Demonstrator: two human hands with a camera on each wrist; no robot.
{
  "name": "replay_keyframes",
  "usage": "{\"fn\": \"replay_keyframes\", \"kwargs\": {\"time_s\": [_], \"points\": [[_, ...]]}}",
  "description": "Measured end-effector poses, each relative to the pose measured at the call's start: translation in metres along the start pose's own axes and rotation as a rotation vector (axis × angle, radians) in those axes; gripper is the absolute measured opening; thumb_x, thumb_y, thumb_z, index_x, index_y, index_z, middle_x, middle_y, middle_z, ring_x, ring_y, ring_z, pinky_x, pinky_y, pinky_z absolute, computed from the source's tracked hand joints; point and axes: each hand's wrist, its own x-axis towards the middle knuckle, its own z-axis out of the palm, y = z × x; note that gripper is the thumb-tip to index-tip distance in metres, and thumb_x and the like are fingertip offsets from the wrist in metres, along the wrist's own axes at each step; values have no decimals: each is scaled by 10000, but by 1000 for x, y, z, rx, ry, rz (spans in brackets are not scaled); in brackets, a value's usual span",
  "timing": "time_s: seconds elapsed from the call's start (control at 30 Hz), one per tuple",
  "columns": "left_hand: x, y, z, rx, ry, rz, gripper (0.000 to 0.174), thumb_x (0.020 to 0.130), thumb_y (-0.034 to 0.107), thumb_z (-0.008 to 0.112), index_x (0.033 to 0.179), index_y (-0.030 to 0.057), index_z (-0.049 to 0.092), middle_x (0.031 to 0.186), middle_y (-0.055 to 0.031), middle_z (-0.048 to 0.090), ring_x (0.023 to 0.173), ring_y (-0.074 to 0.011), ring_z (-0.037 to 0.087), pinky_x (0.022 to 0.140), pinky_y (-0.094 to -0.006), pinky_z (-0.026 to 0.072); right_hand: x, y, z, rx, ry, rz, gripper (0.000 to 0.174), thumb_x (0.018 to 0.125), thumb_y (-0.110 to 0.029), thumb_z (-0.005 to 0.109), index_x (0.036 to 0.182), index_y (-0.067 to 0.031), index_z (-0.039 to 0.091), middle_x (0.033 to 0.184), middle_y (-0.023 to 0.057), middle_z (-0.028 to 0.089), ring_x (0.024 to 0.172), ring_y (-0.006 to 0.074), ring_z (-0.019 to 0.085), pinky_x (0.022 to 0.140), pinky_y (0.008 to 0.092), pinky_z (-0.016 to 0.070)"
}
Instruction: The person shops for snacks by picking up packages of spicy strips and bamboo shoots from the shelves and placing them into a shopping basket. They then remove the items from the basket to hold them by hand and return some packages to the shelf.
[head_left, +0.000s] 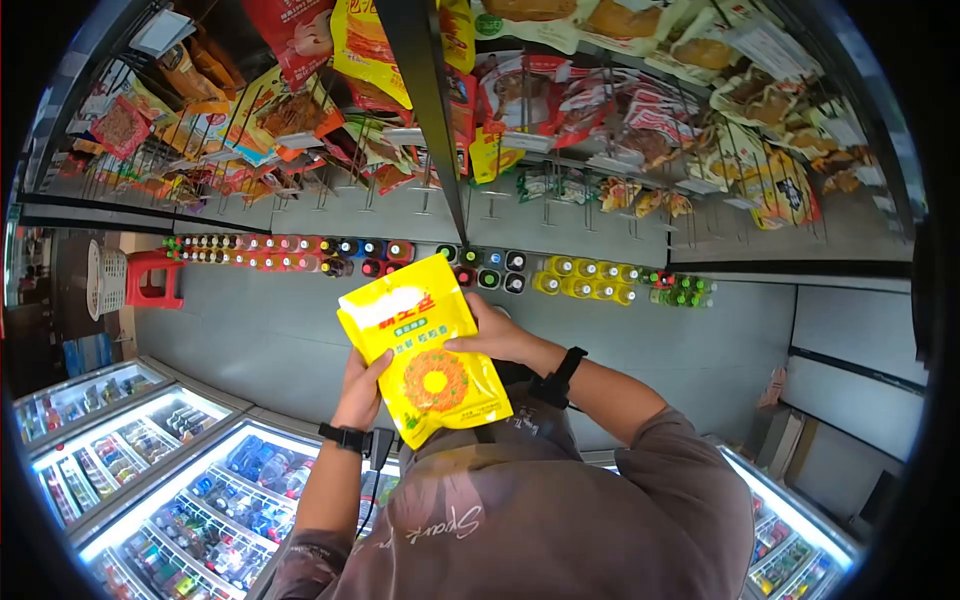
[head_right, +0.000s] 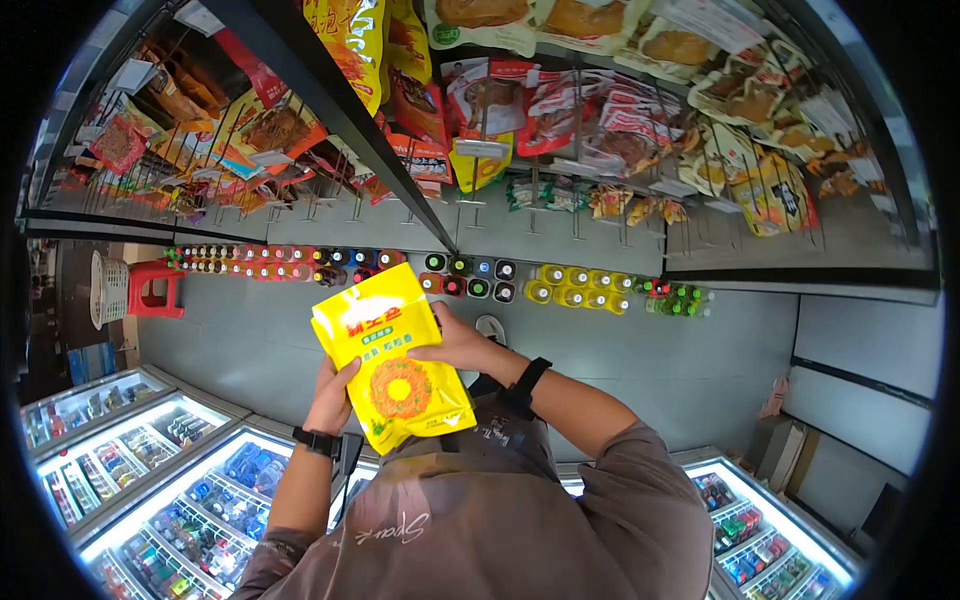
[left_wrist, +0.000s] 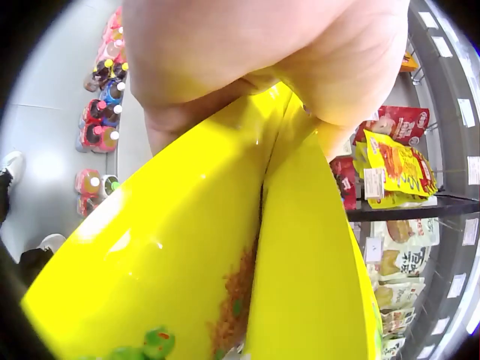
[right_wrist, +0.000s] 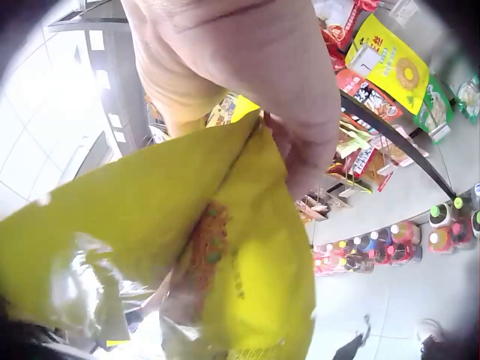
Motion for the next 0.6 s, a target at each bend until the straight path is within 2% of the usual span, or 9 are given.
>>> {"fn": "replay_keyframes", "kwargs": {"time_s": [0.03, 0.1, 0.13, 0.2, 0.33, 0.4, 0.53, 0.6], "points": [[1, -1, 1, 3, -12, -1, 441, 906, 30, 564, 1307, 11, 382, 1271, -125, 530, 1162, -222, 536, 965, -336, 451, -6, 3, 2, -1, 12, -1, 453, 866, -202, 673, 1221, -14, 466, 1142, 108, 577, 1019, 154, 581, 836, 322, 496], [6, 0, 5, 35, -86, -10, 430, 949, 139, 546, 1329, 30, 376, 1285, -103, 527, 1161, -206, 531, 980, -337, 432, -10, 18, -3, 257, 58, 0, 455, 821, -99, 706, 1198, 9, 475, 1126, 120, 605, 1003, 140, 596, 836, 293, 490], [7, -1, 6, 36, -95, -6, 430, 949, 139, 546, 1329, 30, 376, 1285, -103, 527, 1161, -206, 531, 980, -337, 432, -14, 23, -6, 253, 65, -5, 455, 821, -99, 706, 1198, 9, 475, 1126, 120, 605, 1003, 140, 596, 836, 293, 490], [7, -4, 5, -97, -158, -24, 455, 978, 270, 501, 1354, 50, 368, 1301, -76, 522, 1155, -188, 532, 990, -344, 420, -22, 31, -11, 370, 79, 73, 344, 843, -76, 674, 1134, 16, 517, 1045, 118, 649, 939, 141, 624, 794, 272, 492], [9, -11, -1, 8, -223, -66, 490, 985, 354, 459, 1370, 66, 364, 1313, -58, 518, 1170, -172, 521, 1000, -348, 409, -38, 20, -18, 361, 162, 181, 226, 862, -60, 645, 1051, 22, 552, 951, 102, 670, 850, 137, 637, 741, 267, 488], [7, -15, -3, -26, -235, -85, 541, 943, 399, 531, 1357, 90, 372, 1346, -51, 491, 1220, -208, 492, 1013, -373, 405, -42, 23, -19, 231, 249, 190, 122, 899, -81, 607, 992, -26, 549, 873, 45, 641, 720, 80, 579, 607, 220, 459], [5, -17, 2, -2, -195, -127, 465, 941, 299, 568, 1323, 81, 419, 1305, -47, 532, 1188, -199, 521, 984, -353, 432, -39, 59, -19, 360, 313, 128, 91, 925, -88, 564, 989, -30, 536, 896, 49, 637, 704, 74, 565, 614, 214, 458], [4, -16, 11, 83, -93, -193, 370, 942, 187, 572, 1277, 68, 470, 1244, -53, 581, 1130, -192, 565, 940, -330, 464, -43, 54, -22, 378, 382, 143, 106, 926, -50, 536, 1019, 0, 540, 896, 73, 658, 798, 145, 626, 688, 274, 476]]}}
